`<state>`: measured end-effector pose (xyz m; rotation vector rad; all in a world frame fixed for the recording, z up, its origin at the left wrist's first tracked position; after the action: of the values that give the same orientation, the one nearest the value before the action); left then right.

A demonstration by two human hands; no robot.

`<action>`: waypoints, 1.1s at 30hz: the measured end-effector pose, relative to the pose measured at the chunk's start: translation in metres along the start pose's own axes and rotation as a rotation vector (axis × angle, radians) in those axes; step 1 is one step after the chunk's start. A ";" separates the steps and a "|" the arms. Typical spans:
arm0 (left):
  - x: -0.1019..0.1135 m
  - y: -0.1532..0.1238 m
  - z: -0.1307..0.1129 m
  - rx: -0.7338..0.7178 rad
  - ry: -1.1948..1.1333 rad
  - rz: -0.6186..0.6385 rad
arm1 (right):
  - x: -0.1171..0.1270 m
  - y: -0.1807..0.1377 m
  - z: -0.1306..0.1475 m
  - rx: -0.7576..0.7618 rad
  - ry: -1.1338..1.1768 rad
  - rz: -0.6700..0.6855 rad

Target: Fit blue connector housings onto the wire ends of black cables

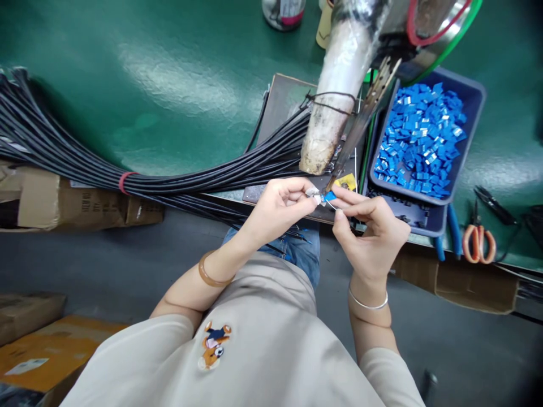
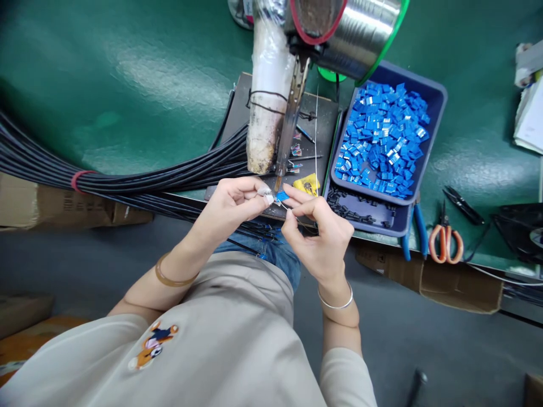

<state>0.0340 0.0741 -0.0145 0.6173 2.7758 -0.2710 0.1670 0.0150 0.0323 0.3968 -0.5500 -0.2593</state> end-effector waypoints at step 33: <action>-0.003 -0.001 -0.005 0.062 -0.026 0.035 | 0.001 0.010 0.009 -0.007 -0.106 0.052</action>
<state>0.0349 0.0737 -0.0091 0.6723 2.7381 -0.3559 0.1646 0.0212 0.0441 0.3629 -0.6621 -0.2325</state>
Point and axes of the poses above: each hand's wrist, its own y-axis towards the middle knuckle, its own x-axis out of the back of the hand, z = x × y, the point moved 7 cm from there along y, towards the middle knuckle, and after that the axes turned 1 degree about -x, right-handed, at the moved point
